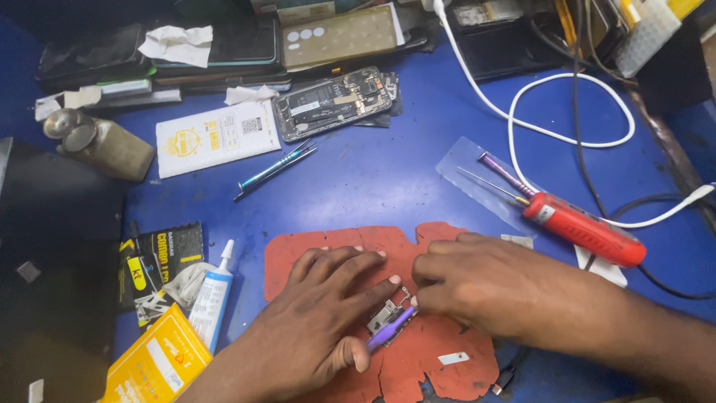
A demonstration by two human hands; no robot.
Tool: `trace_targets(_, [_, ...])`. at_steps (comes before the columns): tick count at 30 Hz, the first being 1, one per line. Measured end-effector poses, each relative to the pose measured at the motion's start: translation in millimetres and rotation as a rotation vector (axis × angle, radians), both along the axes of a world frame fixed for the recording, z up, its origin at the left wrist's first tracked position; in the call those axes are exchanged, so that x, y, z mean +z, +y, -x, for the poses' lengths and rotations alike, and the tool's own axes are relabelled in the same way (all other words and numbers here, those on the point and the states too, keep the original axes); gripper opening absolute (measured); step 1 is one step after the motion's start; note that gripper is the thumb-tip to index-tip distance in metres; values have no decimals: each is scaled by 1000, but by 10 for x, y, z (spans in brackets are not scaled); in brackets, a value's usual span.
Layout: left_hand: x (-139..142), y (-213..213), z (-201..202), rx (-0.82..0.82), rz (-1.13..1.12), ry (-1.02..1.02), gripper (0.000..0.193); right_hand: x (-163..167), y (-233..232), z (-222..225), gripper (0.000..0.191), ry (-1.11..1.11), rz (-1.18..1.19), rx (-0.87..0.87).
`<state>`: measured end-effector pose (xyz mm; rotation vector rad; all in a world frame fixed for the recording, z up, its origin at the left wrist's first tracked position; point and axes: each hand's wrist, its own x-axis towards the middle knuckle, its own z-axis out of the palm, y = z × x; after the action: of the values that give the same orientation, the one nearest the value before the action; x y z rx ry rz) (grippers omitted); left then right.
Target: The person uses a purple toothbrush to scrub a small electronic component on a red mat. The person repeatedly brushes the component's surface and edges while holding it steady with the other hand.
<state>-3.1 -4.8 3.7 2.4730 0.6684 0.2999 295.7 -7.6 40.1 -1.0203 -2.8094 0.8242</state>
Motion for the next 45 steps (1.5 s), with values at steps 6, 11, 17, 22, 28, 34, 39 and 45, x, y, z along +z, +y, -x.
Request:
trace_targets(6, [-38,9,6,-2,-12,7,92,120,47,74,19,35,-124,7])
trace_targets(11, [-58,13,9,9,-22,19,94,139,2,111,13,16,-7,31])
trace_targets(17, [-49,10,17,-7,7,16,93,80,26,57,22,15,-26,-60])
trace_targets(22, [-49,16,11,0,8,60,87,-43,-9,-10,25,113,-21,61])
trace_targets(28, [-70,22,11,-3,-1,50,77,-36,10,-10,24,142,-44,63])
trace_targets(34, [-116,51,15,-35,-24,16,71,87,52,69,11,41,-22,-49])
trace_targets(39, [-181,35,15,-6,-27,13,69,60,43,56,20,95,20,25])
trace_targets(45, [-273,54,25,-10,-32,7,72,59,48,51,19,42,-40,36])
